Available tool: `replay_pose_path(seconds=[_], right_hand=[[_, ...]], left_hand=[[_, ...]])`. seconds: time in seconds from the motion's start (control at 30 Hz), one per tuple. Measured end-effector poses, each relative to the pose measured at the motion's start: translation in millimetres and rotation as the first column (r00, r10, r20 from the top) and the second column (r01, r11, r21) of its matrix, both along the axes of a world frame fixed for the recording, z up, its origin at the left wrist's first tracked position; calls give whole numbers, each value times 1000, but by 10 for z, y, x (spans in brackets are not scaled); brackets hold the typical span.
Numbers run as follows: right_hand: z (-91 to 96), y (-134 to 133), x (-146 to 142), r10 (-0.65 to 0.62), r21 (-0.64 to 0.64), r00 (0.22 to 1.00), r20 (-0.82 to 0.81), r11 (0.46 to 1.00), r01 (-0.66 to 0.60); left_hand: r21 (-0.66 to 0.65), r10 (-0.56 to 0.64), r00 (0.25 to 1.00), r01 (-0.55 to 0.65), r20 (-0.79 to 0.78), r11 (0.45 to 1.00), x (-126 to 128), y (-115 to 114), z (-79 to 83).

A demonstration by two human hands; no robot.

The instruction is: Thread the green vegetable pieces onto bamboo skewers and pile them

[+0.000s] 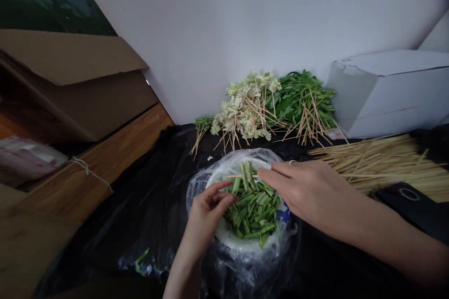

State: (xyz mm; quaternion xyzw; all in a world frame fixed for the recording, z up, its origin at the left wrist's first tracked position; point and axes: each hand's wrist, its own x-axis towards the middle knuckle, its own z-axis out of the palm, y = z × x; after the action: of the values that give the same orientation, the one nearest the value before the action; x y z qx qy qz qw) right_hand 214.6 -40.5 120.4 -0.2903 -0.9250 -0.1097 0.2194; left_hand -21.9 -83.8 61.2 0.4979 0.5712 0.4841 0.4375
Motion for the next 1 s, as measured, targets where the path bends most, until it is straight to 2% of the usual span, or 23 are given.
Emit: replay_pose_path(seconds=[0.07,0.17,0.3,0.5,1.0], right_hand=[[-10,11,-3,0,-15,1000,3,1000,1],[-18,19,-8,3,-31,1000,-3,1000,-3],[-21,15,-13,16,-30,1000,-12,999,-16],[-44,8,-35,21,-22,1000,18,1000,-21],[-104,1,-83,17,-26,998,63,1000,-15]], left_hand=[[-16,48,976,-46,211,999,-1,-4,-8],[-34,91,883,-86,461,996,7,4,4],[-55,120,776,-109,619,993,26,21,35],[-42,157,753,-169,640,985,51,35,11],[-12,168,805,-196,570,981,112,-1,-9]])
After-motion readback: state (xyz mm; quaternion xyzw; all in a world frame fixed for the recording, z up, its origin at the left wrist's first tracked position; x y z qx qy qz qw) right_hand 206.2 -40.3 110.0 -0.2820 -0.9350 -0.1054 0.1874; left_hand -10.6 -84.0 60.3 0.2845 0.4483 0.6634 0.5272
